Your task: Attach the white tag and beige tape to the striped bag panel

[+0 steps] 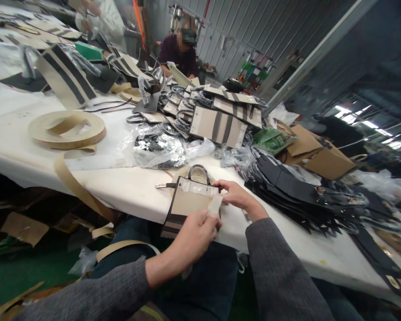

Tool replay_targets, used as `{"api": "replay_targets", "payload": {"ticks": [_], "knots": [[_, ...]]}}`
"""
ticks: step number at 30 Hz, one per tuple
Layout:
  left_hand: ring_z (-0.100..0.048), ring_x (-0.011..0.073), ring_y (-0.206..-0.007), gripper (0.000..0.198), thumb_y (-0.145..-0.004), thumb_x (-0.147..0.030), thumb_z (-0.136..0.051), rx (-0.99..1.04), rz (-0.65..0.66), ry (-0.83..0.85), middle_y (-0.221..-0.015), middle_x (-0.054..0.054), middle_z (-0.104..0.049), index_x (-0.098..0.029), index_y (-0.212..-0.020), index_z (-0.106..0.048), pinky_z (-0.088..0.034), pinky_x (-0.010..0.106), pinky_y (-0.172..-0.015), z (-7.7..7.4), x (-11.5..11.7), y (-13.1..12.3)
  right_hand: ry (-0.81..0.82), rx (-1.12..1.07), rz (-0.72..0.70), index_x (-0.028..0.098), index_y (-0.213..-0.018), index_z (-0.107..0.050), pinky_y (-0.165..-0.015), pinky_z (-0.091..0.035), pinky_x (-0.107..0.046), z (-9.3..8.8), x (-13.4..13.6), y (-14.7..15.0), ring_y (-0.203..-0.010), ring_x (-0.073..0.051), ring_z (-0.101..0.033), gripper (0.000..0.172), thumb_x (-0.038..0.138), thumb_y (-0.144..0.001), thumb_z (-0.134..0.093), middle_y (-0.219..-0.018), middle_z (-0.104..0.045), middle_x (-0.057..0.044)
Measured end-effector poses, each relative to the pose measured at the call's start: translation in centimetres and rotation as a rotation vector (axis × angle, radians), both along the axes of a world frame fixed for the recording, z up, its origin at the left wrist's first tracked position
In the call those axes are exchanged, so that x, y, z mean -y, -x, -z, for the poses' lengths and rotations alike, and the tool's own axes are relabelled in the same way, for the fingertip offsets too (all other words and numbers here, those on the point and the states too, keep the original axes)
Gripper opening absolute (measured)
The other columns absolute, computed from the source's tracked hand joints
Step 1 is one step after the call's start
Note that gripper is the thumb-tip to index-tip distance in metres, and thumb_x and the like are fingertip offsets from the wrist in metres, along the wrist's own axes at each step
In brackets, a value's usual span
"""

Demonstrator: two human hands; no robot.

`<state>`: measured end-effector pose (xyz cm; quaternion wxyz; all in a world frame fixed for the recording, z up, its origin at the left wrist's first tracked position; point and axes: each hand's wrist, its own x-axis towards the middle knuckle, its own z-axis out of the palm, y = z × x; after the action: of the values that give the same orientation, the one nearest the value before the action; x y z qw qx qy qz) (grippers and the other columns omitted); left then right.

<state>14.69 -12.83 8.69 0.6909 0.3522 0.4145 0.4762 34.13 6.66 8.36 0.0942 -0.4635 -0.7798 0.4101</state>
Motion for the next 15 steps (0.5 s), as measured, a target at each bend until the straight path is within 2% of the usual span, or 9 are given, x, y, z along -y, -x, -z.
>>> {"api": "replay_targets", "payload": {"ticks": [3, 7, 10, 12, 14, 15], "knots": [[-0.029, 0.009, -0.044, 0.048, -0.095, -0.066, -0.063, -0.075, -0.073, 0.002, -0.056, -0.009, -0.041, -0.019, -0.097, -0.062, -0.025, 0.021, -0.043, 1.0, 0.0, 5.5, 0.129, -0.099, 0.127, 0.014, -0.127, -0.081, -0.059, -0.054, -0.026, 0.8, 0.1, 0.3, -0.068, -0.016, -0.064, 0.065, 0.051, -0.075, -0.092, -0.095, -0.075, -0.006], [-0.031, 0.0093, -0.048, 0.051, -0.095, -0.067, -0.067, -0.335, -0.28, -0.072, -0.058, -0.008, -0.041, -0.017, -0.101, -0.065, -0.025, 0.021, -0.047, 0.2, -0.9, 14.3, 0.071, -0.136, 0.279, 0.013, -0.098, -0.084, -0.048, -0.047, -0.025, 0.8, 0.6, 1.7, -0.054, -0.013, -0.055, 0.048, 0.057, -0.079, -0.085, -0.077, -0.071, -0.004], [-0.039, 0.0117, -0.053, 0.047, -0.098, -0.063, -0.064, -0.702, -0.411, -0.149, -0.059, -0.006, -0.048, -0.016, -0.101, -0.067, -0.029, 0.021, -0.052, -0.6, -1.6, 20.7, -0.059, -0.117, 0.316, 0.015, -0.092, -0.082, -0.049, -0.046, -0.026, 0.6, 1.5, 2.1, -0.053, -0.015, -0.059, 0.044, 0.059, -0.087, -0.076, -0.074, -0.071, -0.003], [-0.042, 0.0129, -0.057, 0.041, -0.1, -0.057, -0.061, -0.876, -0.47, -0.154, -0.06, -0.005, -0.05, -0.017, -0.102, -0.068, -0.031, 0.022, -0.056, -0.6, -1.3, 24.0, -0.205, -0.083, 0.412, 0.017, -0.092, -0.083, -0.054, -0.048, -0.027, 0.7, 2.4, 1.8, -0.059, -0.018, -0.064, 0.046, 0.061, -0.093, -0.069, -0.075, -0.074, -0.005], [-0.043, 0.0137, -0.057, 0.039, -0.1, -0.056, -0.06, -0.937, -0.491, -0.125, -0.058, -0.006, -0.049, -0.018, -0.101, -0.068, -0.031, 0.022, -0.058, -0.5, -0.6, 25.5, -0.333, -0.004, 0.528, 0.018, -0.088, -0.083, -0.06, -0.049, -0.029, 0.7, 3.5, 1.6, -0.066, -0.021, -0.069, 0.047, 0.062, -0.095, -0.067, -0.076, -0.077, -0.007], [-0.042, 0.0139, -0.056, 0.041, -0.099, -0.059, -0.06, -0.94, -0.498, -0.113, -0.057, -0.006, -0.048, -0.018, -0.099, -0.068, -0.03, 0.023, -0.057, -0.5, -0.5, 25.5, -0.367, 0.051, 0.57, 0.019, -0.085, -0.083, -0.063, -0.049, -0.029, 0.6, 4.3, 1.7, -0.07, -0.023, -0.071, 0.046, 0.062, -0.095, -0.069, -0.077, -0.078, -0.008]]}}
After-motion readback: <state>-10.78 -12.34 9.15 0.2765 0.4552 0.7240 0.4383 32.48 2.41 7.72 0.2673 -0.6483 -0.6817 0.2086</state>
